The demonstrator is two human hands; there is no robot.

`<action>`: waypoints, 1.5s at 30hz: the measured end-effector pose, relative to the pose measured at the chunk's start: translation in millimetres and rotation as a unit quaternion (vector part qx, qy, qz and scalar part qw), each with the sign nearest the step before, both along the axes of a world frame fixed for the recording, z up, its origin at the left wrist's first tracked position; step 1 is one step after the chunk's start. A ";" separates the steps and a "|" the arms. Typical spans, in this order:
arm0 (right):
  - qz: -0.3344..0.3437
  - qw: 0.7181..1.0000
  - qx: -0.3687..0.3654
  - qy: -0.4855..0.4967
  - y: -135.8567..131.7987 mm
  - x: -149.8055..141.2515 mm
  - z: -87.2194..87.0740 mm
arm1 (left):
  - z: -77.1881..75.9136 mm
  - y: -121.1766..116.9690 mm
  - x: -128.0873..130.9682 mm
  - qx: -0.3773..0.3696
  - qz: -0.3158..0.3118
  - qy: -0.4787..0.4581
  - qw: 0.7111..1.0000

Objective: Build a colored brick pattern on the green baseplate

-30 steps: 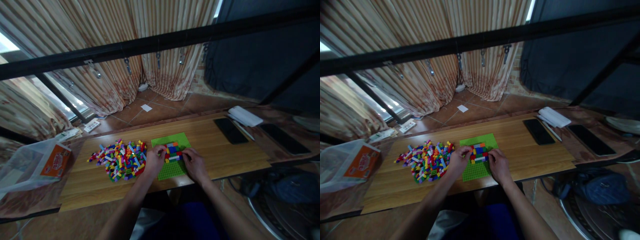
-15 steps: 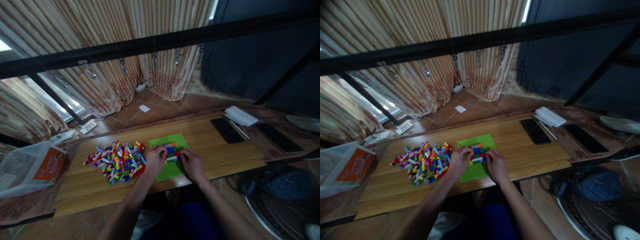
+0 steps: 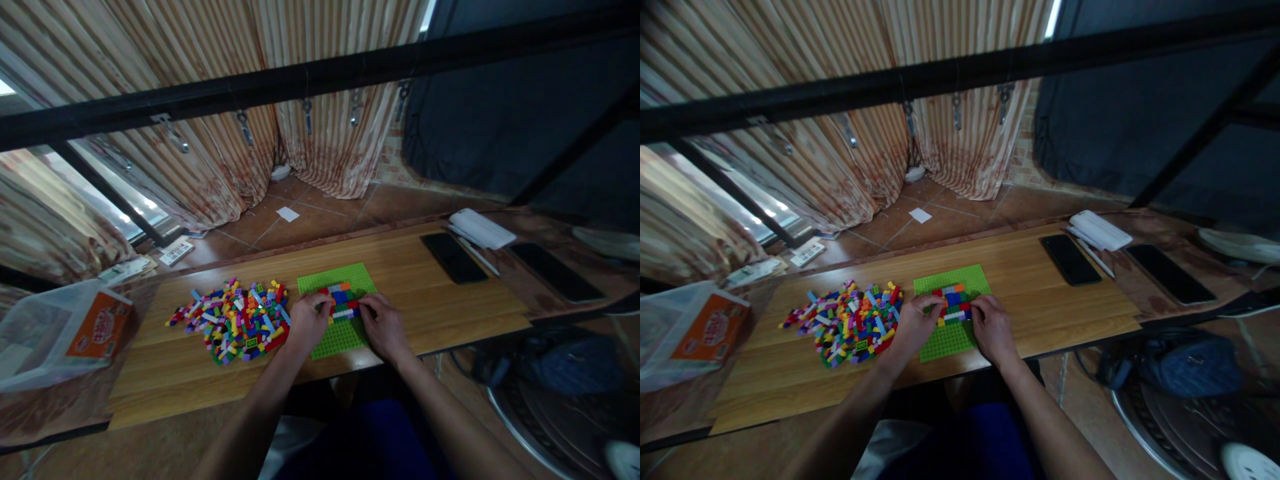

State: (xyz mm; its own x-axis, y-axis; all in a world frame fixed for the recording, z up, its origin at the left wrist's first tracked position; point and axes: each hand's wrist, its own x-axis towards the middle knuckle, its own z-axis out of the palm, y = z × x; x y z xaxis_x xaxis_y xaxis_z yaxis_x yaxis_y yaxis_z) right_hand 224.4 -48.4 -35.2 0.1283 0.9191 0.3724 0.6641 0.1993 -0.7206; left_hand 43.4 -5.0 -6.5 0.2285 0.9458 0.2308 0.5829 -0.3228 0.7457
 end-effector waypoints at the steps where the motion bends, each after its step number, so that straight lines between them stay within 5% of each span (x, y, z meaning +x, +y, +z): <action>1: -0.001 1.000 -0.001 0.001 0.0 0.1 -0.2 | -0.3 0.3 -0.1 -0.003 0.006 -0.004 1.000; 25: -0.010 1.000 0.002 -0.014 -0.2 0.6 -4.1 | 0.5 5.0 16.0 -0.121 0.102 -0.053 0.986; 39: -0.004 1.000 0.008 -0.009 -1.0 1.1 -3.3 | 7.6 0.0 8.3 -0.071 0.051 -0.075 0.993; 45: -0.002 1.000 -0.005 0.003 -1.5 0.5 -0.3 | 8.5 -9.2 -3.7 -0.062 0.097 -0.085 0.990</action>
